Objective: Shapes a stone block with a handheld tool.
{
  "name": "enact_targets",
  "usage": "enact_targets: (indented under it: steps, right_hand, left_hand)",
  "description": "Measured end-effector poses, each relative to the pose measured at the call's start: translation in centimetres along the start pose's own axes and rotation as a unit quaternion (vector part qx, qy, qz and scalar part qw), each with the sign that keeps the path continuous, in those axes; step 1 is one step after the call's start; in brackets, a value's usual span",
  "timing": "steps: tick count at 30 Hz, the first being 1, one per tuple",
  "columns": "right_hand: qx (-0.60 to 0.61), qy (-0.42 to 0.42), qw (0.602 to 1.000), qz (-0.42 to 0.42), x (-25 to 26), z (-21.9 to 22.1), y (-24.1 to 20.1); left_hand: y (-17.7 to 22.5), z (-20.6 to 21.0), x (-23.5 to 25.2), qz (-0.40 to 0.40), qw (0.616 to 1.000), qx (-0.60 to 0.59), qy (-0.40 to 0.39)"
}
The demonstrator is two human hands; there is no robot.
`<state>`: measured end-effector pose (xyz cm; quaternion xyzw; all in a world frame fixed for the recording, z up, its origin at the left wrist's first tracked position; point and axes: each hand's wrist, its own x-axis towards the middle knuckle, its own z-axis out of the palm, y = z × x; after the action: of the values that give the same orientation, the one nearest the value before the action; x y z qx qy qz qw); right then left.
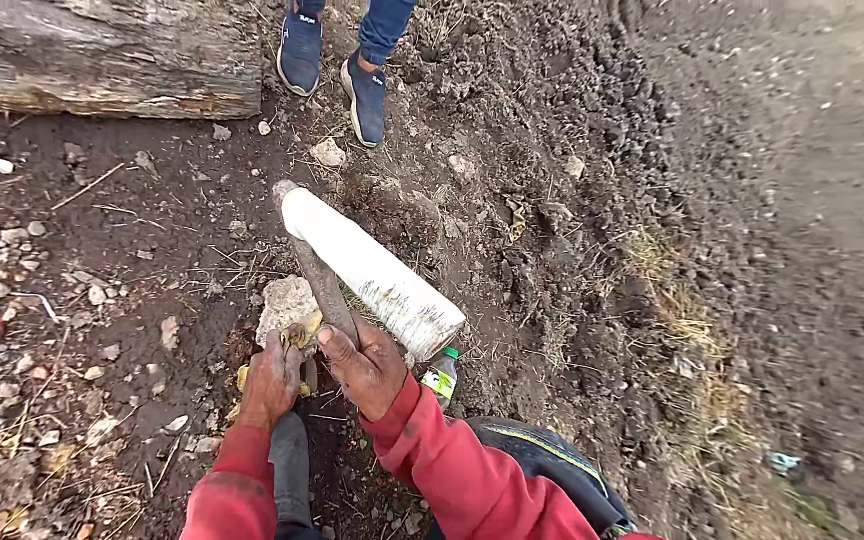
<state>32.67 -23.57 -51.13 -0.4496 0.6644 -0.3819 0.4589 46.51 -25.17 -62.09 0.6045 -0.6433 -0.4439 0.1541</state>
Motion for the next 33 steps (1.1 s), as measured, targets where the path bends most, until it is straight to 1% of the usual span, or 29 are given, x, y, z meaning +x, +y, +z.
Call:
enact_targets:
  steps: [2,4,6,8,11,15,17,21,24,26,27,29,31,33]
  right_hand:
    - [-0.095,0.023,0.995,0.038,1.5,0.0,1.9]
    - [-0.179,0.023,0.979,0.098,3.0,0.0,2.6]
    - [-0.205,0.003,0.966,0.161,4.1,0.1,3.8]
    - [-0.187,-0.009,0.963,0.192,4.5,0.3,5.4]
    - [-0.122,0.014,0.974,0.191,4.3,0.8,7.2]
    - [-0.069,0.059,0.976,0.199,5.1,1.5,6.8]
    - [-0.061,0.077,0.973,0.21,5.7,1.7,6.5]
    - [-0.102,0.077,0.968,0.215,6.5,0.9,6.6]
    - [-0.142,0.066,0.962,0.224,6.9,0.7,6.6]
    - [-0.167,0.056,0.958,0.224,7.2,0.1,7.1]
    - [-0.17,0.053,0.959,0.221,7.2,-0.2,7.4]
    - [-0.157,0.063,0.964,0.204,6.6,-0.2,8.2]
    - [-0.124,0.091,0.971,0.183,5.3,0.4,8.6]
    - [-0.086,0.111,0.976,0.165,4.7,1.1,8.1]
  left_hand:
    - [-0.6,0.4,-0.2,0.019,0.999,-0.031,0.016]
    - [-0.8,0.7,-0.5,0.017,0.998,-0.064,0.017]
    - [-0.8,1.0,-0.8,0.013,0.997,-0.076,0.014]
    - [-0.8,1.2,-0.8,0.026,0.997,-0.075,0.018]
    - [-1.0,1.1,-0.8,0.044,0.997,-0.064,0.015]
    - [-1.1,1.2,-0.8,0.057,0.998,-0.037,0.013]
    - [-0.8,1.0,-0.8,0.045,0.999,-0.021,0.02]
    - [-1.1,0.0,-0.6,0.009,0.997,0.023,0.077]
    - [-1.8,-1.0,-1.0,-0.071,0.991,0.047,0.102]
    - [-2.5,-2.0,-1.5,-0.113,0.987,0.052,0.099]
    - [-2.6,-2.3,-1.7,-0.108,0.987,0.064,0.097]
    - [-1.9,-2.1,-1.7,-0.067,0.991,0.074,0.093]
    - [-1.2,-1.0,-1.3,-0.016,0.994,0.041,0.099]
    - [-0.8,-0.6,-0.6,0.041,0.995,0.003,0.096]
